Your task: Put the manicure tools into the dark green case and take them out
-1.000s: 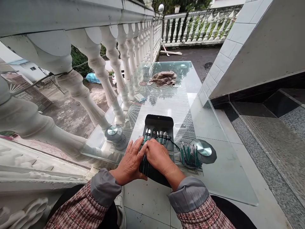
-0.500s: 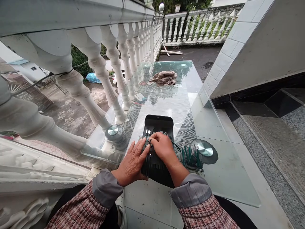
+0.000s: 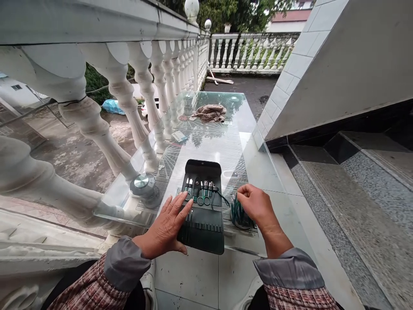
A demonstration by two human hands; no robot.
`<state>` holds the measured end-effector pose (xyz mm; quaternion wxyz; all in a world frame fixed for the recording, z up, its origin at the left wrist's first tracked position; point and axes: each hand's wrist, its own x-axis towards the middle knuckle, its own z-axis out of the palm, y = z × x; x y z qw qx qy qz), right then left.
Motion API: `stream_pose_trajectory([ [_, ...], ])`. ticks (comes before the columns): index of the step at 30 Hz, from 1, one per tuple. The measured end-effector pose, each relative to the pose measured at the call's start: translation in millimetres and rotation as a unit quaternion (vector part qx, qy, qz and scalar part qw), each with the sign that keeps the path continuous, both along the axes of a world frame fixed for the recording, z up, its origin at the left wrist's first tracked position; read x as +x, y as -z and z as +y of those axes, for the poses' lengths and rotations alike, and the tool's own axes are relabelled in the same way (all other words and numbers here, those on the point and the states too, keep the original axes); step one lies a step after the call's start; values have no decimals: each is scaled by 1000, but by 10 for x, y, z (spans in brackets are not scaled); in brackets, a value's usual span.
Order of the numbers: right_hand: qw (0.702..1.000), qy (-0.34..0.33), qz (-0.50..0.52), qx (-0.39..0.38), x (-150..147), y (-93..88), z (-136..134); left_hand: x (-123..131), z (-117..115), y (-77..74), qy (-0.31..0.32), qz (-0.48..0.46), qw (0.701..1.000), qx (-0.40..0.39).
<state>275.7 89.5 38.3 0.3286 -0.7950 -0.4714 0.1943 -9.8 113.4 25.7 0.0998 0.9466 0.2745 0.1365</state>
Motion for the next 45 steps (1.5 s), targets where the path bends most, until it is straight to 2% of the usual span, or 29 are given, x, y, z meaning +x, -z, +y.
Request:
stream_pose_trajectory([
  [3, 997, -9, -62, -46, -26, 45, -21, -53, 34, -62, 6, -10, 1000, -13],
  [6, 992, -15, -104, -63, -57, 1, -31, -100, 70, -88, -12, -13, 1000, -20],
  [8, 991, -4, -128, -42, -107, -52, -40, -115, 85, -83, -34, -12, 999, -23],
  [10, 992, -10, -123, 13, -216, -102, -55, -117, 93, -72, -48, -12, 998, -24],
  [13, 991, -108, -39, 65, -495, -137, -72, -106, 96, -58, -56, -16, 998, -17],
  [16, 972, -232, 29, 2, -803, -130, -41, -92, 91, -52, -63, -15, 998, -10],
  [19, 963, -267, 10, -32, -1016, -129, 46, -83, 82, -50, -68, -12, 998, -7],
  [24, 944, -313, -92, -57, -1189, -166, 171, -65, 72, -62, -71, -9, 997, -11],
  [28, 935, -332, -108, -63, -1244, -155, 205, -53, 72, -75, -68, -7, 998, -14],
  [35, 939, -330, -55, -74, -1211, -108, 286, -48, 79, -56, -67, -1, 997, -23],
  [41, 944, -301, -109, -83, -1284, -110, 280, -47, 83, -64, -71, 19, 997, -27],
  [45, 939, -318, -103, -83, -1280, -122, 291, -45, 82, -53, -71, 20, 997, -27],
])
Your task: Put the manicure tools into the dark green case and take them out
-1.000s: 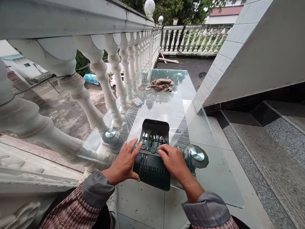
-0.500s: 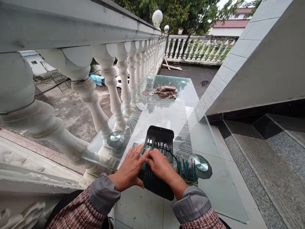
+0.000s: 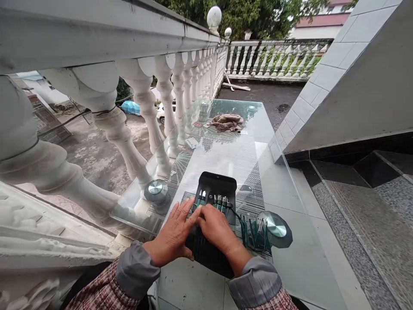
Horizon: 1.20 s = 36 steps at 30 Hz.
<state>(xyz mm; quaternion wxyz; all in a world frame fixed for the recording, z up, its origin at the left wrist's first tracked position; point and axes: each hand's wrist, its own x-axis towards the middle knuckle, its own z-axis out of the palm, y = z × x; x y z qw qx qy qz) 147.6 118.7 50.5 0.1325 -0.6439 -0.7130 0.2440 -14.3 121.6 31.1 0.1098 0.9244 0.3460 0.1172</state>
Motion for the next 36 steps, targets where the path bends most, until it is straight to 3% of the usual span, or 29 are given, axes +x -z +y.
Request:
stream_pose_trajectory([
  [15, 1000, -16, 19, -11, 52, -18, 35, 23, -12, -6, 5, 10, 1000, -11],
  [21, 994, 51, 97, 31, 227, -73, 130, 15, -12, 5, 3, 3, 1000, -6],
  [23, 977, 100, 185, 24, 355, -115, 159, 11, -12, -1, 5, 0, 1000, -4],
  [26, 924, 185, 334, 13, 597, -209, 140, 10, -13, -14, 6, -1, 1000, 1],
  [29, 885, 231, 402, 33, 861, -302, 41, 14, -17, -29, 5, 0, 1000, 2],
  [31, 889, 238, 390, 34, 1020, -329, -42, 19, -19, -38, 3, 2, 1000, 1],
  [36, 937, 224, 266, -25, 1265, -218, -177, 32, -21, -47, 3, 5, 1000, 4],
])
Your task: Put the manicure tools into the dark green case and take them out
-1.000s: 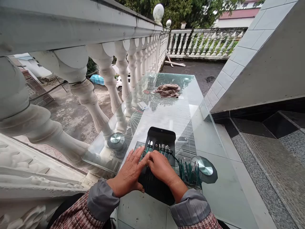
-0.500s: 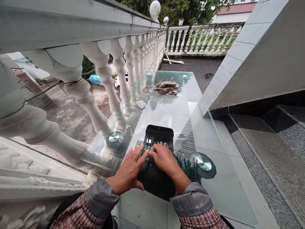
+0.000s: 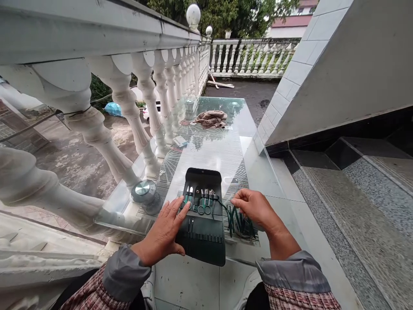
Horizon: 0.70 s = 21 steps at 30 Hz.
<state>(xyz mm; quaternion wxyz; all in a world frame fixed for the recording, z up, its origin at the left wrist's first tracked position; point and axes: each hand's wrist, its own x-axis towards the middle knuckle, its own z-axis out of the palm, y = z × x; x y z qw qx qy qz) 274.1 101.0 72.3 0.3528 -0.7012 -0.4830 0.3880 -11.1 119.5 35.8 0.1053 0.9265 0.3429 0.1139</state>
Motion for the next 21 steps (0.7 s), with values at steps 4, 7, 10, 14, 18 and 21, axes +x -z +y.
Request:
stream_pose_trajectory([
  [4, 989, -18, -141, -31, 56, 100, -13, 12, 1, 2, 3, -3, 1000, -2],
  [7, 975, -15, -219, -30, 65, 112, 5, 20, 0, 6, 6, -7, 1000, -7],
  [10, 962, -2, -273, -20, 30, 97, 19, 24, -1, 16, 6, -10, 1000, -8],
  [14, 963, 18, -264, 56, -201, 51, -10, 29, -4, 29, 9, -5, 1000, -6],
  [18, 980, -80, -144, 111, -612, 26, -74, 36, -10, 29, 10, 2, 1000, -4],
  [21, 979, -162, -99, 69, -867, 53, -86, 36, -15, 36, 12, -3, 1000, 5],
])
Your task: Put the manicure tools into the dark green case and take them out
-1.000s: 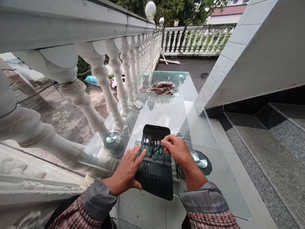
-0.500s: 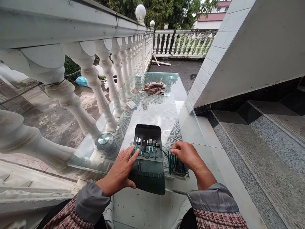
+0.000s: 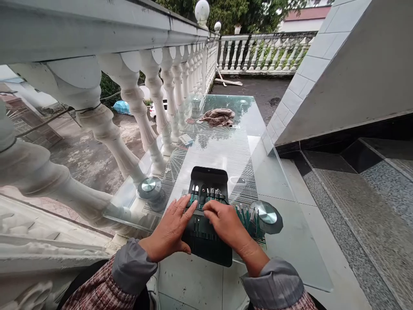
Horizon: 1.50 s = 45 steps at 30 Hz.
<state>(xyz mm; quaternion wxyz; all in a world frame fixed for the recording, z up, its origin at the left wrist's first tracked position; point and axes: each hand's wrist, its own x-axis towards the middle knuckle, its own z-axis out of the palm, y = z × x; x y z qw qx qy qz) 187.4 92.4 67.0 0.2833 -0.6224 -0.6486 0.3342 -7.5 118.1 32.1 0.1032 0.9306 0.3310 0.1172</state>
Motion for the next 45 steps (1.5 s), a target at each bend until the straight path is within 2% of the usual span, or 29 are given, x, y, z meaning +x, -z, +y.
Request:
stream_pose_trajectory([
  [3, 998, -23, -48, -30, -150, 33, 30, 0, 0, 18, -2, -4, 1000, -2],
  [6, 993, -20, -120, -12, -245, 44, 73, -1, 5, 31, -3, -6, 1000, -9],
  [9, 989, -27, -144, -7, -322, 46, 114, -5, 11, 28, -1, -10, 1000, -24],
  [17, 992, -33, -121, -33, -372, 117, 197, -7, -5, 0, -8, -21, 999, -39],
  [22, 996, -28, -88, -21, -331, 158, 240, -10, -15, -17, -4, -21, 999, -40],
  [28, 1000, 11, 20, 3, -252, 160, 317, -19, -13, -13, 0, -24, 999, -31],
  [32, 987, 85, 134, 5, -103, 70, 348, -28, -21, -24, 5, -22, 1000, -20],
  [36, 967, 144, 208, -8, 208, -76, 306, -30, -19, -39, 4, -14, 1000, -19],
  [41, 961, 172, 215, -34, 682, -167, 159, -21, -15, -41, 4, -1, 1000, -19],
  [45, 963, 186, 180, -71, 915, -80, 93, -11, -11, -39, -1, 3, 1000, -13],
])
